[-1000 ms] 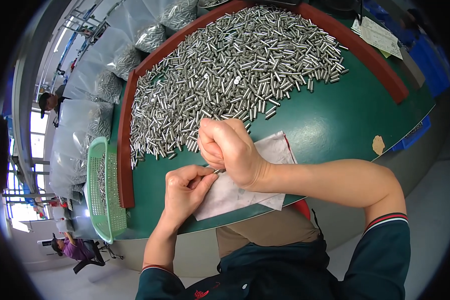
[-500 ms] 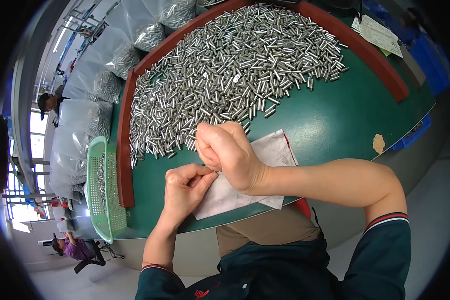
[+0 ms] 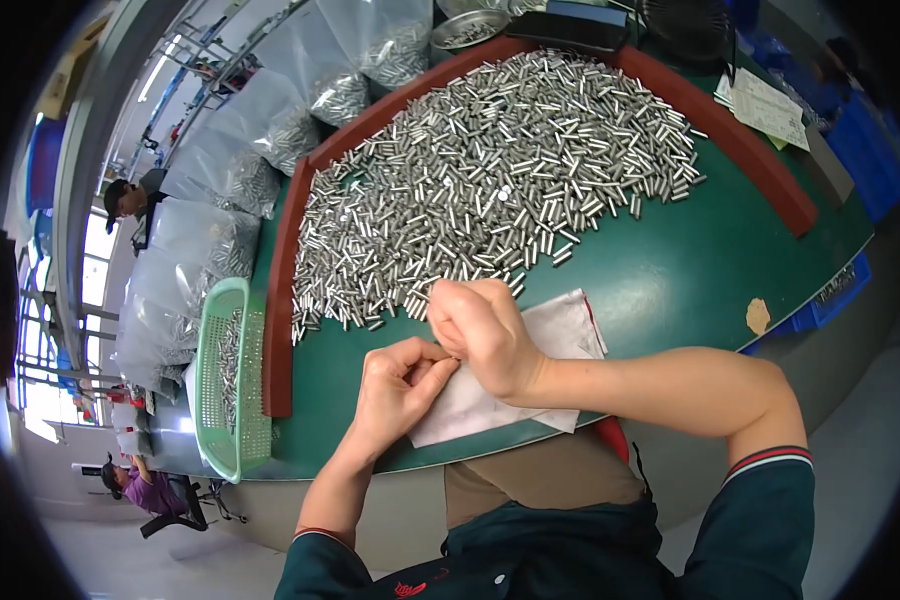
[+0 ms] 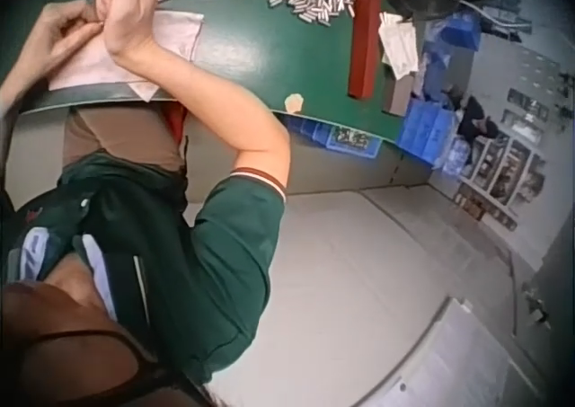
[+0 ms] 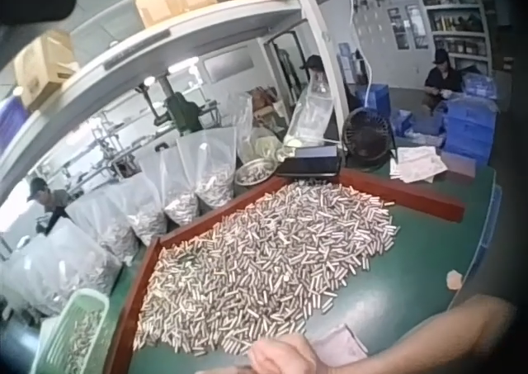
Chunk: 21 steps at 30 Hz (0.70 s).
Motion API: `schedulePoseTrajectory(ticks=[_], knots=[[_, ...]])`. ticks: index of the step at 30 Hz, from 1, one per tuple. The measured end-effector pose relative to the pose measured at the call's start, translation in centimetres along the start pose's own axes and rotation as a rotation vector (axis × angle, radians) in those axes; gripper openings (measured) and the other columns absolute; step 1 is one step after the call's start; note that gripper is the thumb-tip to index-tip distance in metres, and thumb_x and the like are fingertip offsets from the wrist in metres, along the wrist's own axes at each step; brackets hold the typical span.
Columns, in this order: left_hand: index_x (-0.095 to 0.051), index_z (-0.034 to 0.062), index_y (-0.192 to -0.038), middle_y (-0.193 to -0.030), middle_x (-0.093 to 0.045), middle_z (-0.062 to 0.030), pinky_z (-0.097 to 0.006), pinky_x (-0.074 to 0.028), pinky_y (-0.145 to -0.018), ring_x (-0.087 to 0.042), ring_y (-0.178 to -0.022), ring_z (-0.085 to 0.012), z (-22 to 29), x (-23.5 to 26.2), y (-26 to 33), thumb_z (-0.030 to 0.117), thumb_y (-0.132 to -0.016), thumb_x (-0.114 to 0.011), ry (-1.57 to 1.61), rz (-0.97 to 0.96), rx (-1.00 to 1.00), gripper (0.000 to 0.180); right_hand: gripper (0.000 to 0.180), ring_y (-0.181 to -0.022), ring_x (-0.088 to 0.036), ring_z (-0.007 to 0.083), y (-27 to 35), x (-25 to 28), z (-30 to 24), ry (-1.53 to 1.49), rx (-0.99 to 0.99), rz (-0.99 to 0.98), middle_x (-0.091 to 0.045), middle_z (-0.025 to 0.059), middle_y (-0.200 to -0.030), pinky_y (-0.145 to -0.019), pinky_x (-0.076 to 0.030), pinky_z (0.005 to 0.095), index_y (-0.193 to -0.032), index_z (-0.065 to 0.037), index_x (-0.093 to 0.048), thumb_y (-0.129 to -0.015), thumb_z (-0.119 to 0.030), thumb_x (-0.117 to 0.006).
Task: The recorder is picking up small cylindrical metal components from a large pile and wiping them with a cloth before placing them into a separate container.
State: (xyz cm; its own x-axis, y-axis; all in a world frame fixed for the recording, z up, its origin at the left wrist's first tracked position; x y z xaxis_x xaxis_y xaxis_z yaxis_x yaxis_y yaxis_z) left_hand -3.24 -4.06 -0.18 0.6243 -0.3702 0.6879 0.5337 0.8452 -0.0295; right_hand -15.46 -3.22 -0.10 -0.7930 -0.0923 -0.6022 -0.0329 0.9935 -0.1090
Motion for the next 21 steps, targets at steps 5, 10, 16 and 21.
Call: schedulePoseTrajectory(ticks=[5, 10, 16, 21], knots=[[-0.051, 0.0045, -0.088, -0.075, -0.049, -0.0010, -0.017, -0.032, -0.051, -0.037, -0.060, -0.0032, -2.3, -0.1, -0.2, 0.013, -0.084, -0.056, 1.248, -0.232, 0.358, 0.011, 0.042, -0.040, -0.019, 0.0087, 0.1, 0.1, -0.1, -0.063, -0.059, -0.012, -0.026, -0.0011, -0.043, -0.040, -0.018, 0.0250, -0.049, -0.010, -0.027, -0.088, -0.023, -0.032], [-0.050, 0.0014, -0.095, -0.075, -0.049, -0.0025, -0.018, -0.033, -0.050, -0.040, -0.058, -0.0060, -3.0, 0.1, -0.7, 0.020, -0.087, -0.050, 1.468, -0.255, 0.443, 0.020, 0.044, -0.039, -0.018, 0.0089, -0.3, 0.0, -0.2, -0.081, -0.085, -0.008, -0.026, -0.0004, -0.041, -0.039, -0.017, 0.0252, -0.047, -0.011, -0.026, -0.087, -0.025, -0.034], [-0.052, 0.0032, -0.083, -0.066, -0.047, -0.0041, -0.026, -0.037, -0.052, -0.042, -0.057, -0.0146, -3.9, 1.7, -1.1, 0.033, -0.090, -0.038, 1.628, -0.090, 0.464, 0.034, 0.043, -0.038, -0.018, 0.0089, -0.5, 0.0, -0.2, -0.079, -0.076, -0.013, -0.025, -0.0005, -0.041, -0.039, -0.016, 0.0250, -0.047, -0.011, -0.026, -0.087, -0.026, -0.033], [-0.050, 0.0045, -0.070, -0.057, -0.040, 0.0014, -0.020, -0.027, -0.046, -0.033, -0.049, -0.0075, -5.9, 3.7, -1.4, 0.028, -0.088, -0.048, 1.064, 0.133, 0.349, 0.030, 0.043, -0.038, -0.017, 0.0090, -0.6, 0.2, -0.2, -0.078, -0.093, -0.011, -0.025, -0.0004, -0.041, -0.039, -0.016, 0.0249, -0.047, -0.011, -0.026, -0.087, -0.025, -0.033]])
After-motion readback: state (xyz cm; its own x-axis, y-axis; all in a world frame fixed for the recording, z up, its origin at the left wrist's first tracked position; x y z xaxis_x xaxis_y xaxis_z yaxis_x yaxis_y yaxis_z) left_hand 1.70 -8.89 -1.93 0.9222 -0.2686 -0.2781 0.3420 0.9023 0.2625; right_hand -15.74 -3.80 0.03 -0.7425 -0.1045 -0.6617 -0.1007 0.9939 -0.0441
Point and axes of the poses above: each hand's wrist, its own y-axis away from the middle knuckle, its own x-axis out of the back of the hand, z = x × y, the point moved 5 cm from there along -y, towards the middle knuckle
